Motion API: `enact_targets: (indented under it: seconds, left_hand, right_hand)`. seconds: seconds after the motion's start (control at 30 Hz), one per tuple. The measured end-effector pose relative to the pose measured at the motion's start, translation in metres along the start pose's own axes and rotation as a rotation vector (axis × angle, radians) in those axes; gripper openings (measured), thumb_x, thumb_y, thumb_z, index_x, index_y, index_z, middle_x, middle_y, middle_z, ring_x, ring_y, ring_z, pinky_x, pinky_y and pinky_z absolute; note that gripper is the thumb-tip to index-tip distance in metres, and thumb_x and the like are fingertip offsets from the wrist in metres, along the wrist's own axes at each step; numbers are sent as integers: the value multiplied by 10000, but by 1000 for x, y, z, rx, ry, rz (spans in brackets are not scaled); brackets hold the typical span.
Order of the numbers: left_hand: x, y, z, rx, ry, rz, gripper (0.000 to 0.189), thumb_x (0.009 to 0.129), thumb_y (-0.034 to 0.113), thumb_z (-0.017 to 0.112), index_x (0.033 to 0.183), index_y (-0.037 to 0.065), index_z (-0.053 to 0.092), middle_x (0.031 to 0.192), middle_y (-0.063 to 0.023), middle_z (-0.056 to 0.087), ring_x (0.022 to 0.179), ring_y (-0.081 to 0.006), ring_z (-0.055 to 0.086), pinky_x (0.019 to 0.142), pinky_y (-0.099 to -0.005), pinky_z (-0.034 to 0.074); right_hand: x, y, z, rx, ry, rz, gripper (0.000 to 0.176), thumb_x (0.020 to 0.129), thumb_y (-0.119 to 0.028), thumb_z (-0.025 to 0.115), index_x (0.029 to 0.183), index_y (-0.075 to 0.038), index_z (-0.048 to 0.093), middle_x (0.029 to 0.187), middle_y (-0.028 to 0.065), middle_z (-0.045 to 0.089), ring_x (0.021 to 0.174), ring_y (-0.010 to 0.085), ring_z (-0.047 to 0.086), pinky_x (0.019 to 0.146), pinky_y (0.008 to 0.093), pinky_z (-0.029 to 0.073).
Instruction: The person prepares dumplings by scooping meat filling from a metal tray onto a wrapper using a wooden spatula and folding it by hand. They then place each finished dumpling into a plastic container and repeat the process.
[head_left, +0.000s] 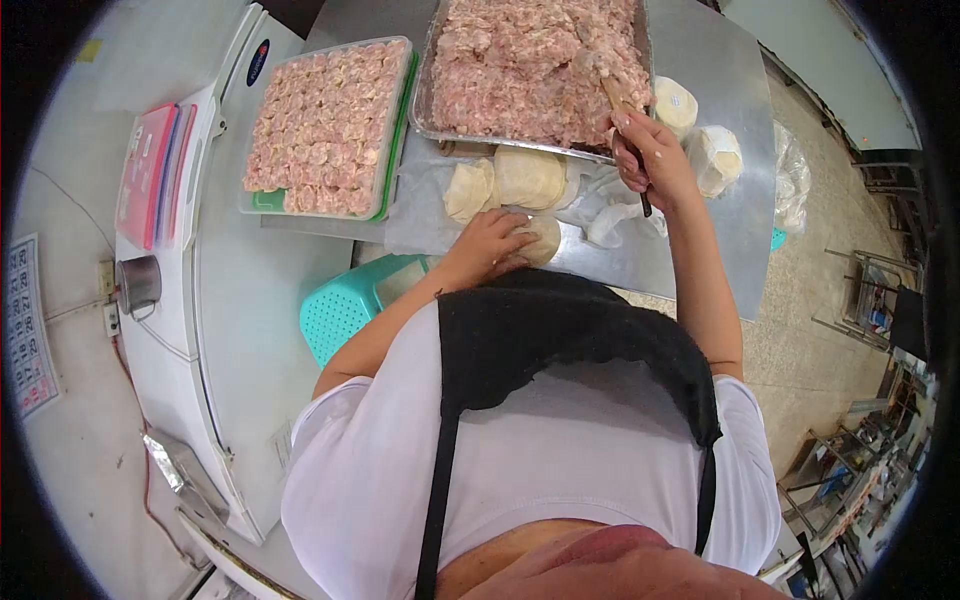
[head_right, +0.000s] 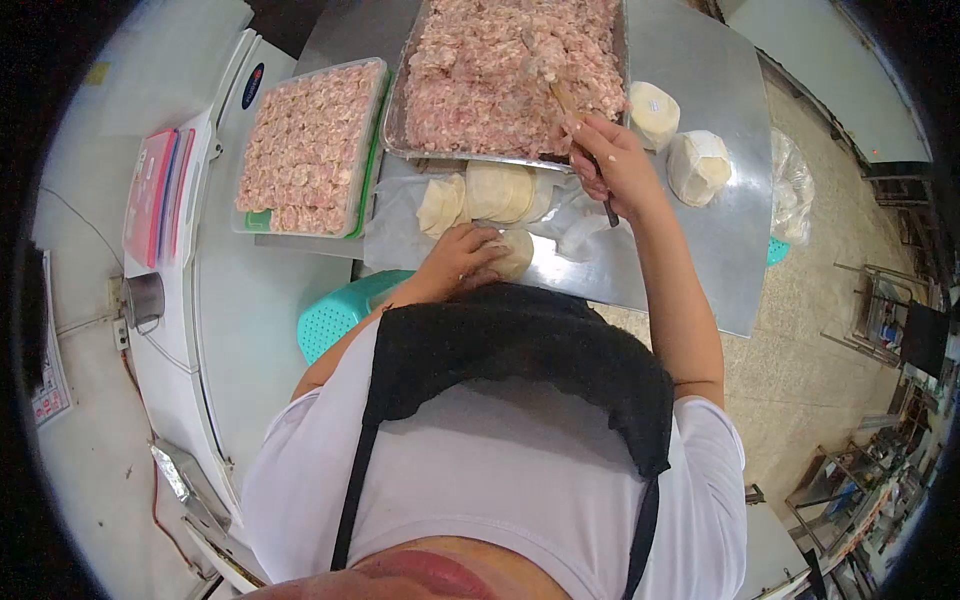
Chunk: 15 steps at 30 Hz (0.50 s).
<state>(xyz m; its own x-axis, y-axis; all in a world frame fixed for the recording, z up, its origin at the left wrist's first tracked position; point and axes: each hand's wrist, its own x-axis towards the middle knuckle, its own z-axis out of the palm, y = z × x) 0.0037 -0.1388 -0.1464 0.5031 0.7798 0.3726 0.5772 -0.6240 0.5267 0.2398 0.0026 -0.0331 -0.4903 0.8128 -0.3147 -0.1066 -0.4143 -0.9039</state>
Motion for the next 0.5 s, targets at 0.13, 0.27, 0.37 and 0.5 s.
enact_targets:
  seconds: [0.13,0.27,0.37,0.5]
  left_hand:
    - [-4,-15,0,-183,-30,-147,211,786,157,680,973,67,644,969,-126,606,940,-307,569,827,-414,461]
    - [11,-25,-57,-59,242,-149,183,812,122,658,981,53,661,969,-133,630,957,-317,590,791,-385,482]
    - [16,-41,-92,-144,125,-402,175,846,129,620,982,32,671,1009,-137,644,979,-322,596,842,-362,477]
    - [28,-45,-116,-54,219,-257,220,900,198,570,982,28,685,1094,-124,652,957,-281,629,857,-351,486]
  right_hand:
    - [6,3,4,3,-7,0,226,973,-247,493,996,-47,596,541,-53,402,387,35,288,342,198,227]
    - [4,-1,13,-5,-19,-11,254,979,-283,493,973,-43,576,532,-56,380,375,31,285,328,192,229]
    - [7,-1,19,-8,-9,-6,241,976,-250,489,994,-34,594,540,-52,403,379,36,290,338,196,223]
    - [9,0,26,-18,-13,1,249,978,-255,490,983,-30,597,527,-54,391,376,34,286,338,197,225]
